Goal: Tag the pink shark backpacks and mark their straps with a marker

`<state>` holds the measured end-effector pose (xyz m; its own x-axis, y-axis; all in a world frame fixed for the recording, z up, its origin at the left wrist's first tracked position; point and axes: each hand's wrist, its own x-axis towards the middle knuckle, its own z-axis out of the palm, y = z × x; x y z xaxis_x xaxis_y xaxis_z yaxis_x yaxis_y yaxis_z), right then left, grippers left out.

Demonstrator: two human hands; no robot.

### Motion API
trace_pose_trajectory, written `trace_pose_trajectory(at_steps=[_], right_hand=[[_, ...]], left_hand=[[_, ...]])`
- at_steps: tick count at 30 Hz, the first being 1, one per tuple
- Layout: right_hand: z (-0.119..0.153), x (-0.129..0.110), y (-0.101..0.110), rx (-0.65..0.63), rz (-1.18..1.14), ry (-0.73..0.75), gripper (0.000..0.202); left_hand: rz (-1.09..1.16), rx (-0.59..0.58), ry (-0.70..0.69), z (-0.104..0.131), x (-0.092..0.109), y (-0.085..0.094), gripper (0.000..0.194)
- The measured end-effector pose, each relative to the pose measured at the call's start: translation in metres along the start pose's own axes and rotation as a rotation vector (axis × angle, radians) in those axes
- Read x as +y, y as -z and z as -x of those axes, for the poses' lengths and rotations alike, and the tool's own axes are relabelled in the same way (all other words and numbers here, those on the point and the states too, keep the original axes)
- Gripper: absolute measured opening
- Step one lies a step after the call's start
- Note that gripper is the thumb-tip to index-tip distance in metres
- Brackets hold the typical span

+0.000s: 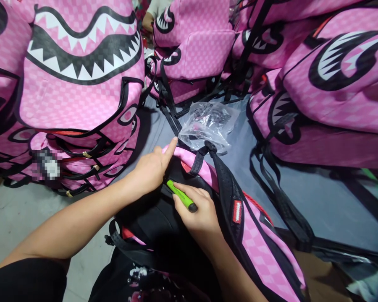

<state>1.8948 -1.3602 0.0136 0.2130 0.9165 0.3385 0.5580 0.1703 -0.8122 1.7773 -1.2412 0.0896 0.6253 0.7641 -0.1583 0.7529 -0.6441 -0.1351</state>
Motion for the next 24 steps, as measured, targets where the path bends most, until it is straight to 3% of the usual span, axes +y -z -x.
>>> trace_pose_trajectory(at_steps=[6, 9, 15, 18, 22, 24], right_hand=[[0.0, -0.001, -0.001, -0.015, -0.004, 0.014, 0.024], [-0.002, -0.008, -0.003, 0.027, 0.022, -0.003, 0.024], [-0.007, -0.025, -0.007, -0.01, -0.061, -0.031, 0.025], [-0.003, -0.032, -0.007, 0.031, -0.049, -0.011, 0.025], [0.005, -0.04, -0.012, -0.117, -0.112, -0.028, 0.025], [0.009, -0.044, -0.019, -0.097, -0.124, -0.021, 0.026]], left_hand=[[-0.013, 0.024, -0.017, 0.0, -0.001, -0.002, 0.088], [-0.014, 0.028, -0.018, 0.001, -0.002, -0.004, 0.088], [-0.015, 0.0, 0.033, 0.005, -0.001, 0.002, 0.092], [-0.014, 0.005, 0.061, 0.017, -0.001, 0.003, 0.091], [-0.025, 0.072, 0.087, 0.046, -0.007, -0.004, 0.091], [-0.03, 0.084, 0.116, 0.059, -0.01, -0.008, 0.089]])
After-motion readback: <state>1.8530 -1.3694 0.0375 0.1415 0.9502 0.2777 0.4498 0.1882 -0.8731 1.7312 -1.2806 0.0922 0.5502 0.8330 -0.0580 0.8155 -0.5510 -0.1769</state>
